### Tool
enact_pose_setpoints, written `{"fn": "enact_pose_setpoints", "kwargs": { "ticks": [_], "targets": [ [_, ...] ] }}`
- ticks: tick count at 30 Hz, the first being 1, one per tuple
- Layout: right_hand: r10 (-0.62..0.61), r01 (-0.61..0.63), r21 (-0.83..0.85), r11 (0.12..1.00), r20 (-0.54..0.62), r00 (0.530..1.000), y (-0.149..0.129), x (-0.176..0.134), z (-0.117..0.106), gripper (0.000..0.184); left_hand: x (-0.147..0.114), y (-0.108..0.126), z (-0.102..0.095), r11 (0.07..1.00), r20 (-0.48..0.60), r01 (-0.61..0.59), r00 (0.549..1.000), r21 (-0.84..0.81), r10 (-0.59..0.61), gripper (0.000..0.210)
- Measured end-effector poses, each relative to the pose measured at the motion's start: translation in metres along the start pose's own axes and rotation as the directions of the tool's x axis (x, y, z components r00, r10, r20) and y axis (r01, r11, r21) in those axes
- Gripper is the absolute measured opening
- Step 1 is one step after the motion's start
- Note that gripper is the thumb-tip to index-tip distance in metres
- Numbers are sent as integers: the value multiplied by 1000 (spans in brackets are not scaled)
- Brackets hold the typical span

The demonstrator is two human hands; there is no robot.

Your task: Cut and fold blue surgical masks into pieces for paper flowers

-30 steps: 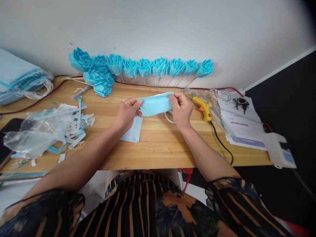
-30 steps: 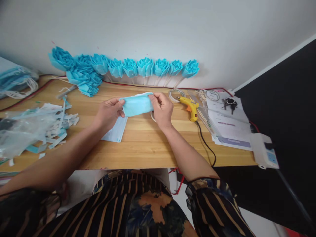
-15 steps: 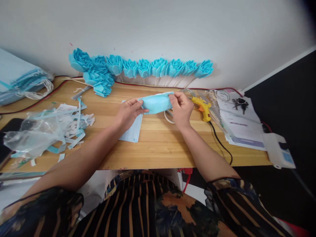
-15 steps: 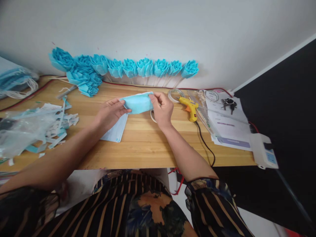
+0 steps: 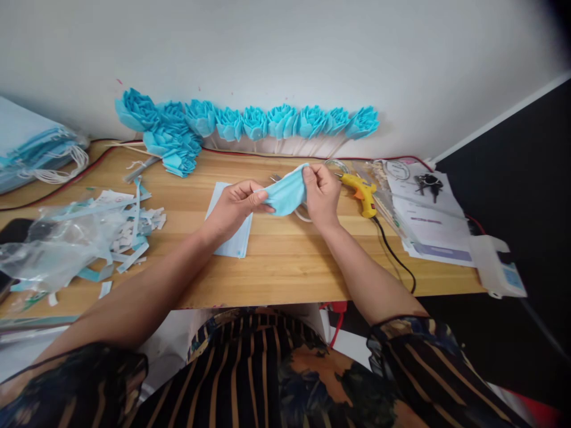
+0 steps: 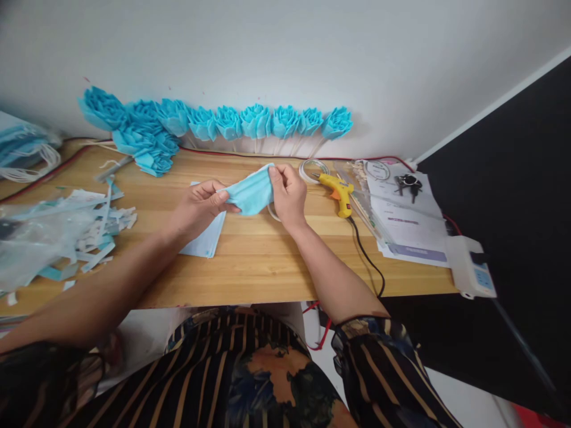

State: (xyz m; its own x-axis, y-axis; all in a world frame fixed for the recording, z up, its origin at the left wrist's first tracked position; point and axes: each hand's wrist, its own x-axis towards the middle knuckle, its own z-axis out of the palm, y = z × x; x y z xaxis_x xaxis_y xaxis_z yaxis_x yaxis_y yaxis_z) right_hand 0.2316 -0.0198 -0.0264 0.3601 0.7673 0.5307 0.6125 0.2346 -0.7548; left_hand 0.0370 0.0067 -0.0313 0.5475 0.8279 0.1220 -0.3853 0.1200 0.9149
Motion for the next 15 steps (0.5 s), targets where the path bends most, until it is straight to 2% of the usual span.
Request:
{"fn": "enact_pose_setpoints", "kwargs": {
  "ticks": [4,8,12,15],
  "targets": [
    [39,-47,105,993,74,996,8,-1,6,39,-5,3,2,996,103,-46,994,74,39,33],
    [35,-60,195,979,131,991,10,-3,10,39,-8,7,3,989,146,-75,988,130,56,32],
    [42,-64,192,979,116,992,9,-3,9,39,-6,7,4,997,116,-36,993,75,27,36],
    [44,-56,153,987,75,996,9,-1,8,38,-2,5,3,1000,49,1,999,10,-2,39]
  ]
}}
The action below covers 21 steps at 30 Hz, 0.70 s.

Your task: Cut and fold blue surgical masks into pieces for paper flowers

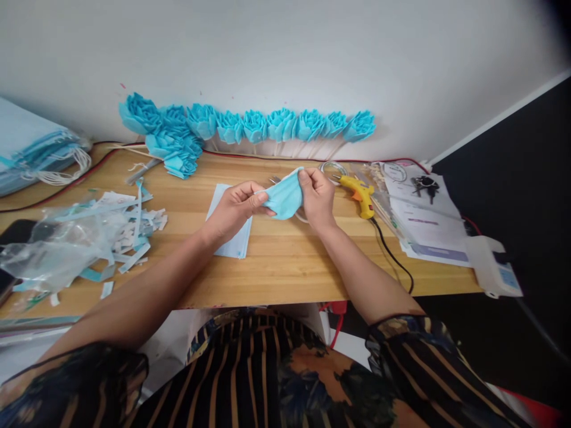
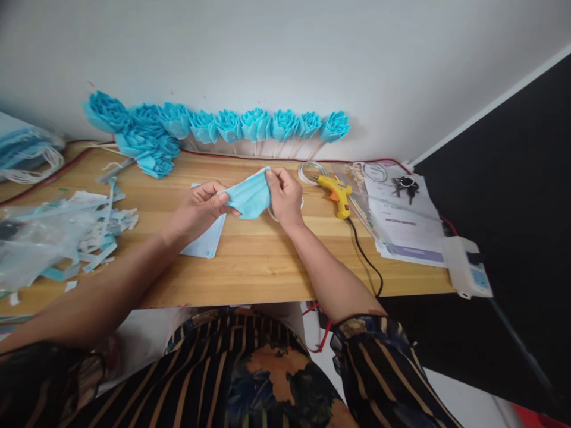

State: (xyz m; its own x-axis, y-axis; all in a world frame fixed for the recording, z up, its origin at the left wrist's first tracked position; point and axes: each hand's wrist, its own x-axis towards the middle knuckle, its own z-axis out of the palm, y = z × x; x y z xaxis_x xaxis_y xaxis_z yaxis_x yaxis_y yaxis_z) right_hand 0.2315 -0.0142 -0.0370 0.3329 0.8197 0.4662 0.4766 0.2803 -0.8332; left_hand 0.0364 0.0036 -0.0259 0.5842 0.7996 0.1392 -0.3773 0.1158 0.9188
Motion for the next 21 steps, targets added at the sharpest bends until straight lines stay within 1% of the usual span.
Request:
{"fn": "enact_pose_setpoints", "kwargs": {
  "ticks": [3,6,9,13,15,18,21],
  "targets": [
    [-24,23,-15,1000,-56,998,0,1,-1,34,4,-2,-2,999,-77,20,997,-43,-23,40],
    [-35,33,-24,999,-101,994,-1,1,-1,32,6,-4,-5,997,-125,19,992,-71,-27,38],
    [-31,28,-31,999,-103,994,-1,2,-1,33,7,-6,-6,995,-144,36,988,-93,-49,35],
    [-12,6,-73,997,-86,996,0,2,-1,36,8,-6,-7,994,-169,84,981,-66,-95,41],
    [-8,6,-29,1000,-72,997,2,2,0,38,8,-7,-7,995,-202,92,974,-46,-100,40],
    [-1,6,119,993,-39,999,4,2,0,40,9,-9,-9,996,-245,71,966,-46,-80,37],
    [6,-2,217,976,-16,1000,3,2,0,43,8,-10,-10,998,-241,43,969,-44,-52,35]
  ]
}}
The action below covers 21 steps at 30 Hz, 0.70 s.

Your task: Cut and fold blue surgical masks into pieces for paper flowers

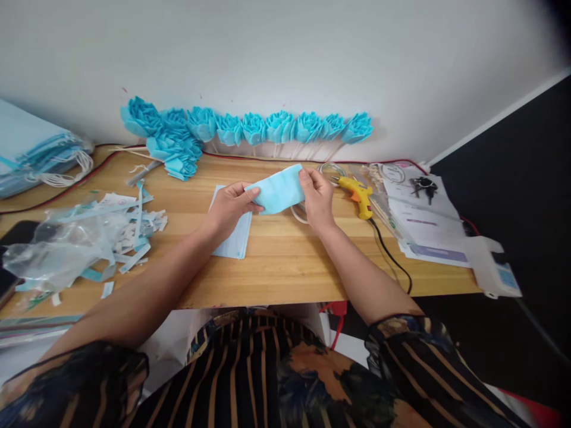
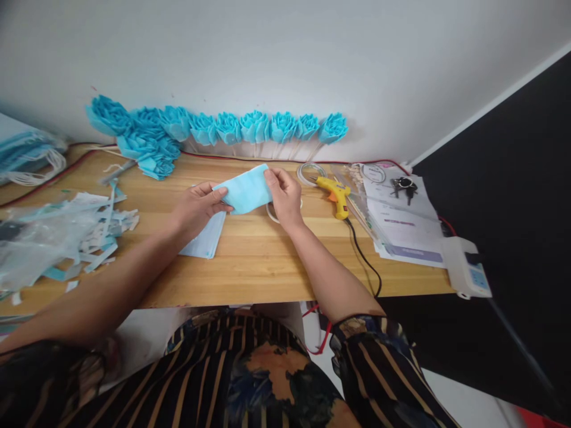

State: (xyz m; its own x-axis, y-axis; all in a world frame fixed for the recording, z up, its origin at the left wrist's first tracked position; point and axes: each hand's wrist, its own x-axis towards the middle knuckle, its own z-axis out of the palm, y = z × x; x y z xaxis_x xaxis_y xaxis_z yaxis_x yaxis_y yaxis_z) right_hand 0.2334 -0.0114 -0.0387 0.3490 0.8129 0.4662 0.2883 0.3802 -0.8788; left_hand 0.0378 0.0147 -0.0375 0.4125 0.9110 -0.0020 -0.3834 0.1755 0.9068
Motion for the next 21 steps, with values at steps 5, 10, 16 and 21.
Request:
{"fn": "enact_pose_setpoints", "kwargs": {
  "ticks": [5,10,16,21],
  "targets": [
    [3,-4,26,1000,30,1000,-3,-1,0,44,-1,1,0,998,35,-19,999,58,17,34],
    [-49,49,-91,995,2,999,-4,-2,0,43,-2,2,2,995,24,-29,999,92,27,37],
    [-103,98,-174,980,-24,994,-9,-4,0,42,-2,4,3,997,-17,8,1000,80,-7,33],
    [-120,110,-212,971,-35,992,-12,-4,0,42,-2,3,2,998,-16,-2,1000,70,3,32]
  ]
}}
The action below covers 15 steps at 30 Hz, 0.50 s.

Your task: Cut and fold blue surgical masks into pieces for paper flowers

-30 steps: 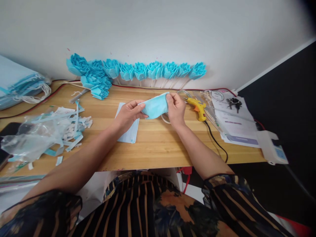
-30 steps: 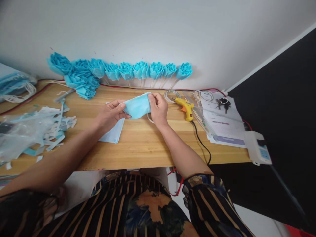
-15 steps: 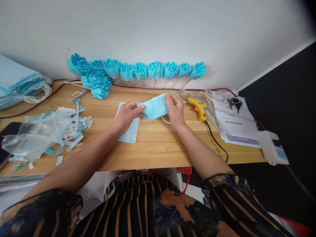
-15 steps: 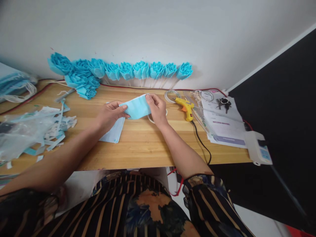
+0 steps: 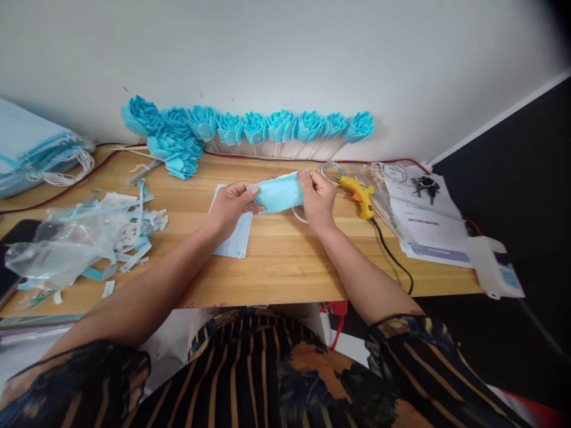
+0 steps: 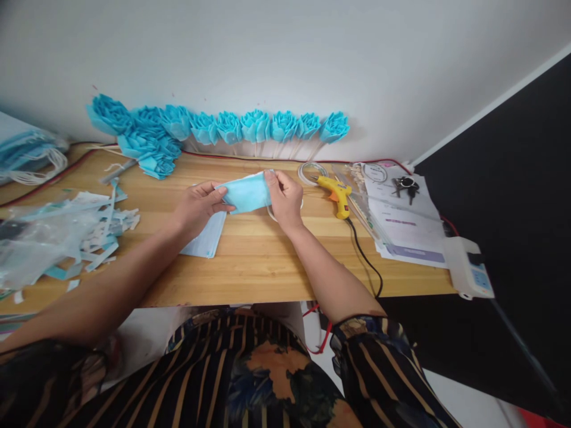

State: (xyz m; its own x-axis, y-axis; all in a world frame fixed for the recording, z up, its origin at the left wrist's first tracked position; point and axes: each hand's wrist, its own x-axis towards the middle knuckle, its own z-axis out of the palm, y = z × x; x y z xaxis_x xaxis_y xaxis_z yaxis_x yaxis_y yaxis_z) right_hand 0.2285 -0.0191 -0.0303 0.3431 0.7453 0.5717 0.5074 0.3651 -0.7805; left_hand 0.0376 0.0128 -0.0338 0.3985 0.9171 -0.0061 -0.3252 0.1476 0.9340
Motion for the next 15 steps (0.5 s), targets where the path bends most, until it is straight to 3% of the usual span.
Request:
{"fn": "enact_pose_setpoints", "kwargs": {
  "ticks": [4,10,15],
  "targets": [
    [-13,13,6,1000,-36,999,3,3,-1,44,-3,3,2,997,37,0,999,71,-2,37],
    [-4,5,10,1000,-44,999,8,7,-3,47,-8,7,4,986,252,-53,968,161,11,41],
    [-2,3,15,1000,-46,999,9,7,-3,49,-7,8,2,975,245,-79,969,209,26,42]
  ]
}}
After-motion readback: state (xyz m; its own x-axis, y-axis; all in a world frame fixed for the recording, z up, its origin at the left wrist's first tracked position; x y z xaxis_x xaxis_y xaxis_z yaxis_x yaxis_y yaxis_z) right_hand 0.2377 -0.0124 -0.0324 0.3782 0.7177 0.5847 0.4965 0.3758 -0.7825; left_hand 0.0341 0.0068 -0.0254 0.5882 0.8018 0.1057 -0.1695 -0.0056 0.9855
